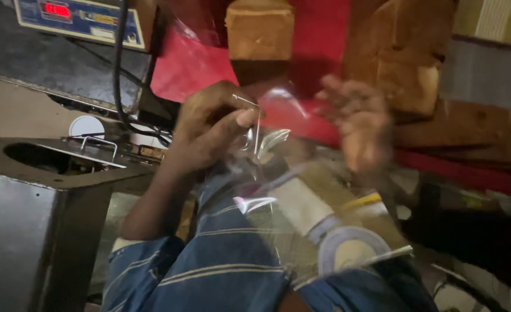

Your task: The person repeatedly picks up sliced bread loaves, places them into clear plastic bags, and seals the bags. The person then stacks the packaged bread on a red surface next to a digital scale.

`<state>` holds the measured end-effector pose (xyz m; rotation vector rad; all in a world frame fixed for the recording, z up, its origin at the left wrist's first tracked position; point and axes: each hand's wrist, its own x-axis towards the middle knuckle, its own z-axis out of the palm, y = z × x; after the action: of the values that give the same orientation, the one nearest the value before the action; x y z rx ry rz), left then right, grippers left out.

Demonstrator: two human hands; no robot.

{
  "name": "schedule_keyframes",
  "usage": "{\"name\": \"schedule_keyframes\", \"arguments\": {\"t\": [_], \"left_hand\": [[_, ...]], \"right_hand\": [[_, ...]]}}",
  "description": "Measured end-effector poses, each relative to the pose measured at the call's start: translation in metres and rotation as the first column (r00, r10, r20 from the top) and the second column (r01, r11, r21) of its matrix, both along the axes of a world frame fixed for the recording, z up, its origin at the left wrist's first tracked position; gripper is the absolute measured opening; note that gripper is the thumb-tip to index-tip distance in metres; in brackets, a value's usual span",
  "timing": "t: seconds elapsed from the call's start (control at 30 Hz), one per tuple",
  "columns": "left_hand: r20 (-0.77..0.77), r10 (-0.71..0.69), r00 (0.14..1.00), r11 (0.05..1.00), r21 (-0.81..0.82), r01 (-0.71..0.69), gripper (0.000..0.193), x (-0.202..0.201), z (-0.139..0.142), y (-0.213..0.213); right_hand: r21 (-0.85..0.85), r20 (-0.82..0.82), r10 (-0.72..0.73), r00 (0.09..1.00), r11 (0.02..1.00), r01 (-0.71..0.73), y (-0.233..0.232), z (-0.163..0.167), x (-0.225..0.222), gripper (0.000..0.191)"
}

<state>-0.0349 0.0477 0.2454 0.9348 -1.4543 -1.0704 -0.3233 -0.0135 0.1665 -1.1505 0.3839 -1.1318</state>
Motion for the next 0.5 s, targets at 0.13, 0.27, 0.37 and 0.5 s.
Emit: {"name": "schedule_keyframes", "arguments": {"t": [0.13, 0.27, 0.37, 0.5], "left_hand": [[0.421, 0.092, 0.902, 0.96, -0.279, 0.032, 0.008, 0.0, 0.068, 0.015], [0.754, 0.27, 0.598, 0.848, -0.481, 0.223, 0.028, -0.016, 0.08, 0.012], [0.698, 0.218, 0.682, 0.893, -0.424, 0.149, 0.028, -0.011, 0.085, 0.009], [0.742, 0.097, 0.663, 0.842, -0.416, 0.343, 0.047, 0.023, 0.11, 0.0]], "right_hand": [[-0.642, -0.409, -0.416, 0.812, 0.764, 0.068, 0.024, 0.098, 0.015, 0.079], [-0.798, -0.601, -0.549, 0.581, 0.37, -0.476, 0.028, 0.146, 0.033, 0.106], [-0.719, -0.692, -0.39, 0.607, 0.446, -0.533, -0.006, 0.147, 0.046, 0.089], [-0.764, -0.585, -0.159, 0.796, 0.437, -0.474, -0.048, 0.132, 0.045, 0.036]]}}
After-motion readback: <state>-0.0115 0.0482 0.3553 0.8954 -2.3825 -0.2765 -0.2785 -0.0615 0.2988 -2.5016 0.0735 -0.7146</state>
